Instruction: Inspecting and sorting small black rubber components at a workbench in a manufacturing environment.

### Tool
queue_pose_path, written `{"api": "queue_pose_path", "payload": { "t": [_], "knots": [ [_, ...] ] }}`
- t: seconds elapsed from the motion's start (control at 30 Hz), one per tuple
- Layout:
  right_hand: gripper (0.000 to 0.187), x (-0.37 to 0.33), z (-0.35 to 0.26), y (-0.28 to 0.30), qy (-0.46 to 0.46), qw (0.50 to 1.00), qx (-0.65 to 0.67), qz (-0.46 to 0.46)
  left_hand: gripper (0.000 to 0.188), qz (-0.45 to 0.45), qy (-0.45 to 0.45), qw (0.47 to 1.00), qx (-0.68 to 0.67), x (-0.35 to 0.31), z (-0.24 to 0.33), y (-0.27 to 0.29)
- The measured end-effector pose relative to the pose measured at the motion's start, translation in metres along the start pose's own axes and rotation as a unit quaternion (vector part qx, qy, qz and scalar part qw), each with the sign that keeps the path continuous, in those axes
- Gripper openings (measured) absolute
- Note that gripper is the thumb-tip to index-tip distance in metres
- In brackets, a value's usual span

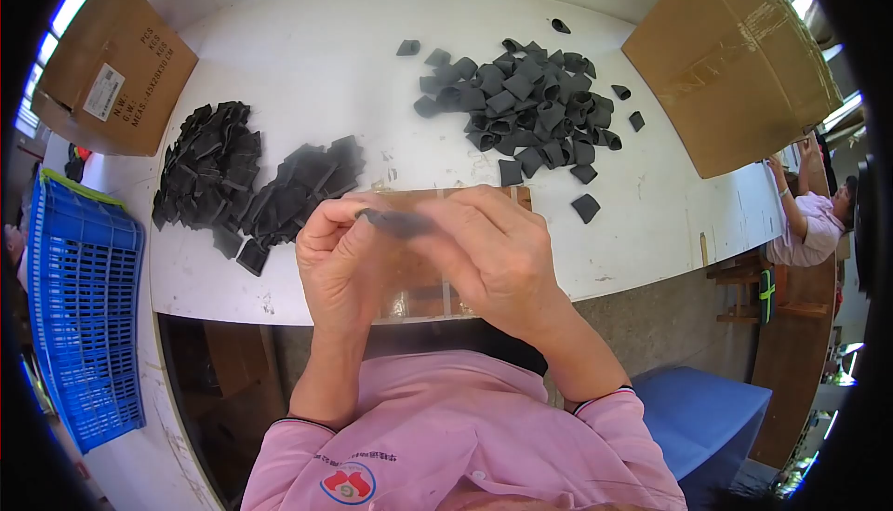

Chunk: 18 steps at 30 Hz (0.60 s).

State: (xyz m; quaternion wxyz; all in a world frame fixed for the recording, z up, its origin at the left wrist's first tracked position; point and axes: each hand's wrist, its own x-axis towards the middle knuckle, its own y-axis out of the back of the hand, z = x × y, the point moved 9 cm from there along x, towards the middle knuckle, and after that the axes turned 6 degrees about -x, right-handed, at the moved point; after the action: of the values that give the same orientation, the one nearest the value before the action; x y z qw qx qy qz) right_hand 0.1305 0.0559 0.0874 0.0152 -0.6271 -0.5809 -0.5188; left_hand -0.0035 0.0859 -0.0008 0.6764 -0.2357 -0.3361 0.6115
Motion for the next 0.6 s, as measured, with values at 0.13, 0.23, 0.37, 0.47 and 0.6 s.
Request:
{"api": "queue_pose_path", "payload": {
  "t": [0.13,0.23,0.37,0.47,0.6],
  "knots": [
    [0.018,-0.006,0.004,-0.008,0.015,0.999,-0.033,-0.007,0.004,-0.023,-0.036,0.999,0.033,0.001,0.008,-0.005],
    [0.016,-0.010,0.008,-0.010,0.001,1.000,-0.025,-0.003,0.004,-0.037,-0.046,0.995,0.080,0.002,0.012,-0.010],
    [0.014,-0.010,0.013,-0.002,-0.080,0.995,0.059,0.006,0.006,-0.031,-0.039,0.993,0.107,0.003,0.014,-0.012],
    [0.015,-0.004,0.007,0.003,-0.041,0.998,0.035,0.014,0.006,-0.034,-0.045,0.992,0.115,0.004,0.016,-0.012],
    [0.017,-0.004,0.001,-0.003,0.037,0.998,-0.053,0.021,0.004,-0.037,-0.050,0.989,0.133,0.003,0.015,-0.009]
  ]
}}
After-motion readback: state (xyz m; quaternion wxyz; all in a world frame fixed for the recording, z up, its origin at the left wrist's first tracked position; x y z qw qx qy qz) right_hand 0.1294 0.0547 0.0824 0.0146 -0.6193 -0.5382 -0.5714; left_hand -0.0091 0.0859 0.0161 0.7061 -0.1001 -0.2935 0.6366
